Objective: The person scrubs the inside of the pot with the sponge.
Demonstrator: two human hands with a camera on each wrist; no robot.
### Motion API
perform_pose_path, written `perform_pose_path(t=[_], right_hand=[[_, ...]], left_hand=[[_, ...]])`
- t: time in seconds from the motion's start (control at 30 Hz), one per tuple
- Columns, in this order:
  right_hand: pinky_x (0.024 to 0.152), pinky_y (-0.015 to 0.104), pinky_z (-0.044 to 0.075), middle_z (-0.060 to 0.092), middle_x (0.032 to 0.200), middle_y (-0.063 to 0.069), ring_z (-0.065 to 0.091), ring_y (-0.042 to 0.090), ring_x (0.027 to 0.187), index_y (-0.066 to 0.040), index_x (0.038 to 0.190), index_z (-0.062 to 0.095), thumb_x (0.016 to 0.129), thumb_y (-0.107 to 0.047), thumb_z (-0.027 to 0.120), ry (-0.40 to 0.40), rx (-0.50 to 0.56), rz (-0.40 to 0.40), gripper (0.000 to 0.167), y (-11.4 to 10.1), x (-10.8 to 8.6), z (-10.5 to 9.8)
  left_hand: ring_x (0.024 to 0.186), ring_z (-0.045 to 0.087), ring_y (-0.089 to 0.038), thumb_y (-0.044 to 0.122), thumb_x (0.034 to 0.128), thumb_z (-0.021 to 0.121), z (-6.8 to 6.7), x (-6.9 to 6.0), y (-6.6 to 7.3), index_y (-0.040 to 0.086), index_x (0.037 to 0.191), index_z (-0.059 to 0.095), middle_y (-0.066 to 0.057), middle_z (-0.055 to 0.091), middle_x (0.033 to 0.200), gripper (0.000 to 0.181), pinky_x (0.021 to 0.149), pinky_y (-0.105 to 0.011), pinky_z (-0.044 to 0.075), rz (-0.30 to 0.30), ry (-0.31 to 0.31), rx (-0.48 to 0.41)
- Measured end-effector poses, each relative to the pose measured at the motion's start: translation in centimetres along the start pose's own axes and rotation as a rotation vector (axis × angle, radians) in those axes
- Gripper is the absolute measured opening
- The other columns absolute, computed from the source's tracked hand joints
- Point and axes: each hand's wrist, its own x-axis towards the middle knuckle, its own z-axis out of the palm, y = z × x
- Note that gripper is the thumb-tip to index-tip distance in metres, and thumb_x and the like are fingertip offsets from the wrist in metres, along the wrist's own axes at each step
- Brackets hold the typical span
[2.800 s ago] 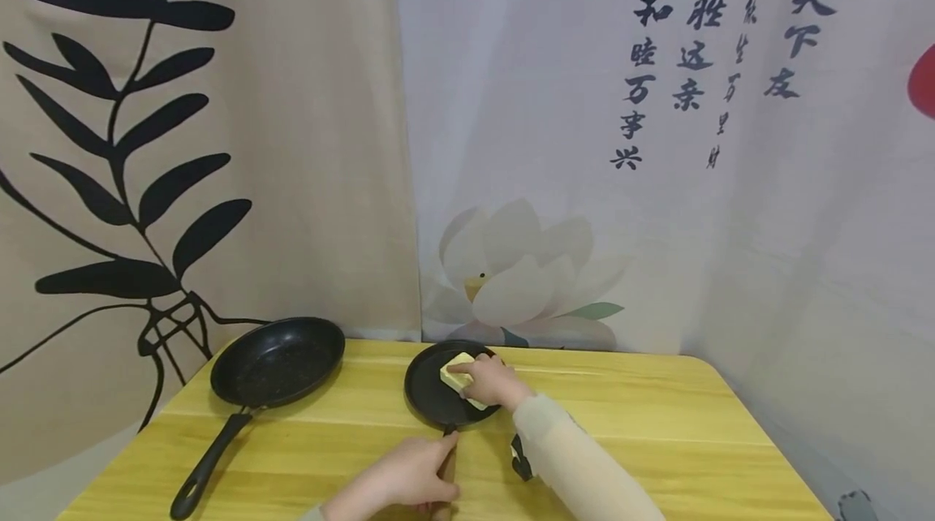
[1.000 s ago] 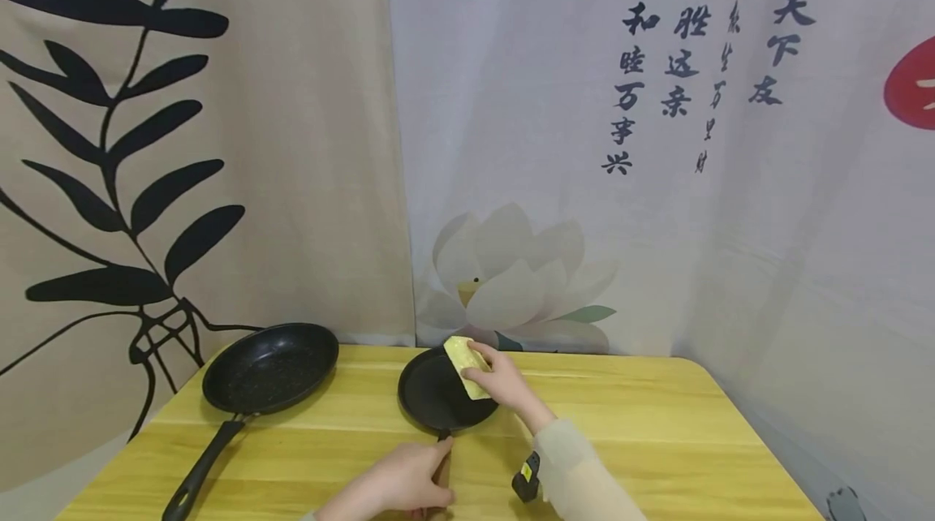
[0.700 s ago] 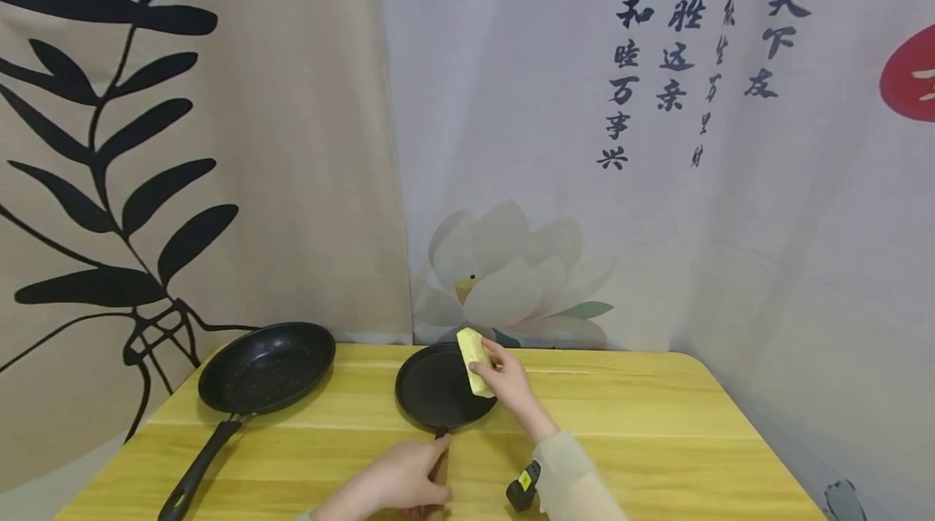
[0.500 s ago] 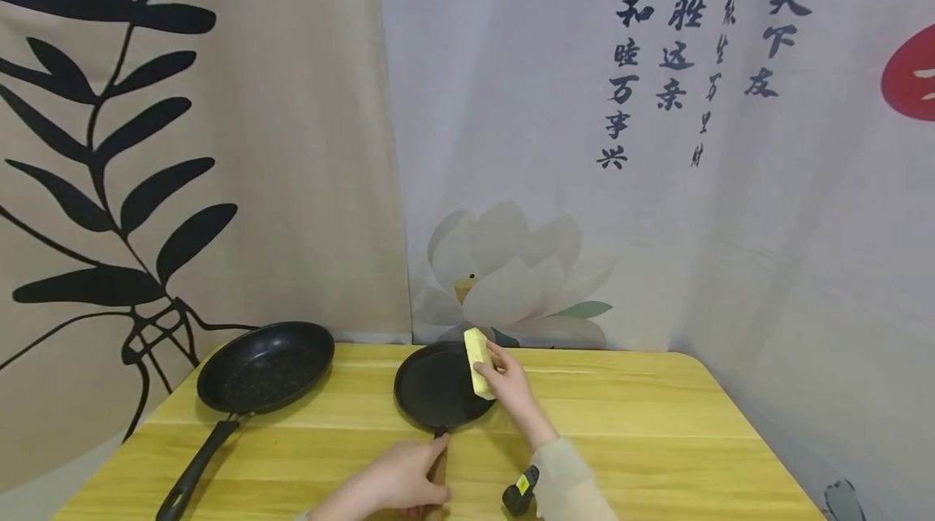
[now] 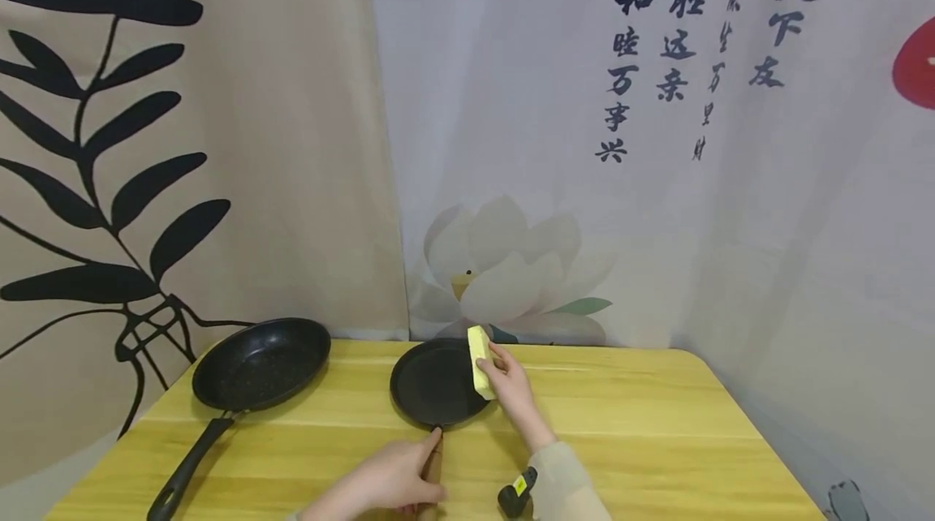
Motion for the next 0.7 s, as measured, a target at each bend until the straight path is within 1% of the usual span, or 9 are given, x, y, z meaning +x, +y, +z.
perform_pose_path(t=[0.07, 0.13, 0.23, 0.3, 0.37, 0.53, 0.6, 0.7], right_hand=[[0.099, 0.050, 0.040, 0.052, 0.133, 0.026, 0.049, 0.038, 0.123, -0.003, 0.145, 0.044, 0.096, -0.032, 0.063, 0.002, -0.008, 0.009, 0.060, 0.1, 0.1, -0.1], [0.096, 0.047, 0.043, 0.054, 0.130, 0.026, 0.053, 0.036, 0.118, -0.001, 0.144, 0.044, 0.096, -0.031, 0.062, 0.002, -0.013, 0.022, 0.059, 0.1, 0.2, -0.1], [0.093, 0.047, 0.045, 0.053, 0.130, 0.027, 0.055, 0.035, 0.115, 0.000, 0.144, 0.043, 0.097, -0.030, 0.060, -0.002, -0.004, 0.034, 0.058, 0.3, 0.4, -0.3], [0.094, 0.048, 0.044, 0.052, 0.131, 0.028, 0.054, 0.036, 0.115, 0.000, 0.145, 0.042, 0.098, -0.029, 0.059, -0.002, 0.008, 0.039, 0.058, 0.3, 0.5, -0.4], [0.095, 0.049, 0.044, 0.052, 0.131, 0.027, 0.054, 0.036, 0.116, -0.001, 0.146, 0.042, 0.098, -0.031, 0.059, 0.007, 0.010, 0.041, 0.059, 0.4, 0.5, -0.6], [0.095, 0.048, 0.044, 0.054, 0.130, 0.025, 0.054, 0.035, 0.116, -0.005, 0.145, 0.045, 0.096, -0.036, 0.061, 0.040, -0.009, 0.045, 0.060, 0.4, 0.2, -1.7], [0.094, 0.047, 0.044, 0.054, 0.130, 0.025, 0.054, 0.034, 0.116, -0.005, 0.144, 0.046, 0.095, -0.036, 0.062, 0.055, -0.016, 0.041, 0.060, 0.4, 0.1, -2.3], [0.090, 0.043, 0.047, 0.055, 0.129, 0.026, 0.057, 0.033, 0.111, -0.003, 0.143, 0.046, 0.095, -0.033, 0.062, 0.080, -0.015, 0.040, 0.059, 0.5, 0.0, -3.3]], left_hand=[[0.037, 0.051, -0.012, 0.030, 0.0815, 0.077, 0.0, 0.0, 0.1, -0.012, 0.144, 0.034, -0.002, 0.057, 0.051, 0.086, 0.045, -0.026, 0.045, 0.000, -0.005, -0.017], [0.038, 0.052, -0.012, 0.030, 0.0818, 0.076, 0.0, 0.0, 0.2, -0.012, 0.144, 0.033, -0.001, 0.057, 0.051, 0.086, 0.044, -0.026, 0.045, 0.006, -0.007, -0.014], [0.037, 0.051, -0.011, 0.030, 0.0823, 0.075, 0.1, 0.0, 0.5, -0.012, 0.144, 0.034, 0.001, 0.056, 0.049, 0.085, 0.046, -0.026, 0.046, 0.018, -0.005, 0.019], [0.036, 0.051, -0.011, 0.031, 0.0822, 0.075, 0.1, 0.1, 0.8, -0.012, 0.144, 0.035, 0.002, 0.056, 0.048, 0.085, 0.048, -0.024, 0.046, 0.029, 0.000, 0.045], [0.037, 0.052, -0.012, 0.031, 0.0828, 0.074, 0.2, 0.2, 1.2, -0.012, 0.143, 0.035, 0.002, 0.057, 0.048, 0.084, 0.050, -0.024, 0.046, 0.033, -0.008, 0.051], [0.039, 0.056, -0.015, 0.030, 0.0832, 0.073, 0.7, 0.7, 2.2, -0.014, 0.143, 0.035, 0.002, 0.058, 0.048, 0.083, 0.054, -0.021, 0.047, 0.043, -0.021, 0.066], [0.038, 0.055, -0.014, 0.031, 0.0826, 0.074, 1.1, 1.1, 2.5, -0.014, 0.143, 0.035, 0.003, 0.057, 0.047, 0.084, 0.056, -0.020, 0.046, 0.046, -0.015, 0.085], [0.035, 0.051, -0.011, 0.032, 0.0824, 0.074, 1.6, 1.7, 3.1, -0.013, 0.143, 0.035, 0.005, 0.056, 0.046, 0.085, 0.055, -0.020, 0.046, 0.053, -0.012, 0.115]])
